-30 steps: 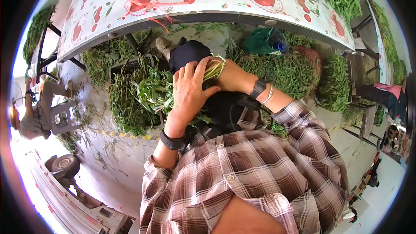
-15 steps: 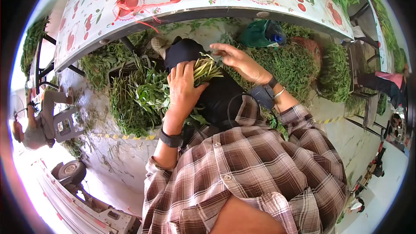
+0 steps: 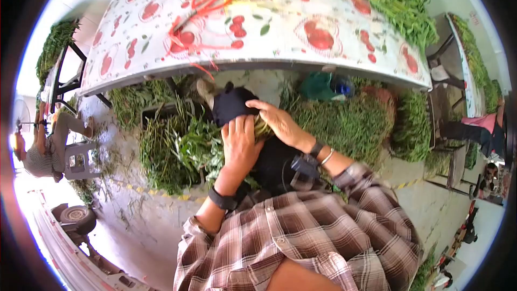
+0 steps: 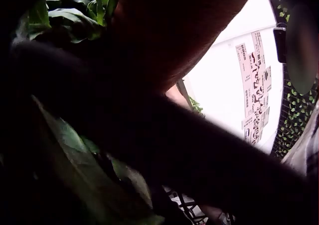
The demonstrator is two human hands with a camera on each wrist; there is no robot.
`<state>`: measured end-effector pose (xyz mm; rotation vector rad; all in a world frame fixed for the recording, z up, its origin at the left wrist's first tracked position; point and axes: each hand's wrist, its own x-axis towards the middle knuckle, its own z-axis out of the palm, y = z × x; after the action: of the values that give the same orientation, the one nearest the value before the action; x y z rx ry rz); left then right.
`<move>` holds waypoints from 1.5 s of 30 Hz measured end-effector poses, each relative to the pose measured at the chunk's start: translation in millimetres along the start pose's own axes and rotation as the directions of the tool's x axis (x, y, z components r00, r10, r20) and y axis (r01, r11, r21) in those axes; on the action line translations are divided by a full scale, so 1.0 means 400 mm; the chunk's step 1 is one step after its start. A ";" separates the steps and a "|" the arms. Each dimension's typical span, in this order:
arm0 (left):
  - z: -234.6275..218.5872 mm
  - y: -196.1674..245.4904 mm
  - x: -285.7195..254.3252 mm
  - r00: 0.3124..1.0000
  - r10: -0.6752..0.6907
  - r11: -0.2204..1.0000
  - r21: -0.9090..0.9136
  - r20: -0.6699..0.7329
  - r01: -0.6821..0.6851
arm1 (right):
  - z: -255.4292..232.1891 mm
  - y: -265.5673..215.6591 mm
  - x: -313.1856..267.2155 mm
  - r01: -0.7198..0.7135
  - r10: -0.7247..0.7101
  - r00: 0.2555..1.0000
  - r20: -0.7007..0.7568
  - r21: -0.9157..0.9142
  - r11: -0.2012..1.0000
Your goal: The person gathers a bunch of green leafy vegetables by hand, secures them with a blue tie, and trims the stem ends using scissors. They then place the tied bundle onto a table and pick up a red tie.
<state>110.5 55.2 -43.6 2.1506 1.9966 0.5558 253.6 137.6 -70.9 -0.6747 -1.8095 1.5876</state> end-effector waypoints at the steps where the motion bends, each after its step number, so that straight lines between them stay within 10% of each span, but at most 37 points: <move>1: 0.004 0.001 -0.001 1.000 -0.004 1.000 0.001 0.020 0.004 | -0.001 -0.004 -0.005 -0.020 0.018 0.999 -0.041 -0.037 0.999; 5: 0.006 -0.002 -0.001 1.000 -0.005 1.000 -0.019 0.002 0.005 | -0.036 -0.074 -0.005 0.080 -0.090 0.995 -0.038 -0.218 0.973; 12: 0.004 0.002 0.004 1.000 -0.022 1.000 -0.018 -0.006 0.022 | -0.006 -0.087 -0.037 0.271 -0.120 0.963 0.243 -0.861 0.430; 21: -0.023 -0.026 -0.015 0.995 -0.100 0.977 -0.191 -0.018 0.095 | 0.015 -0.049 0.007 0.218 -0.024 0.970 0.242 -0.820 0.530; 31: -0.012 -0.024 -0.047 0.996 -0.048 0.997 0.071 0.076 0.042 | -0.022 -0.067 -0.013 0.178 0.058 0.962 0.268 -0.770 0.613; 37: -0.002 -0.016 -0.053 0.997 -0.067 0.996 0.062 0.034 0.065 | -0.089 -0.205 0.051 0.382 -0.101 0.900 0.424 -0.655 0.652; 40: 0.003 -0.019 -0.052 0.997 -0.067 0.996 0.062 0.029 0.065 | -0.109 -0.335 0.145 0.149 -0.080 0.987 0.140 -0.607 0.780; 45: 0.010 -0.026 -0.051 0.997 -0.078 0.996 0.046 0.018 0.077 | -0.123 -0.321 0.306 0.221 -0.235 0.966 0.110 -0.825 0.520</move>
<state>101.3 36.6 -54.3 2.0849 2.0918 0.4808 211.6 241.7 75.0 -0.7864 -2.5051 0.4326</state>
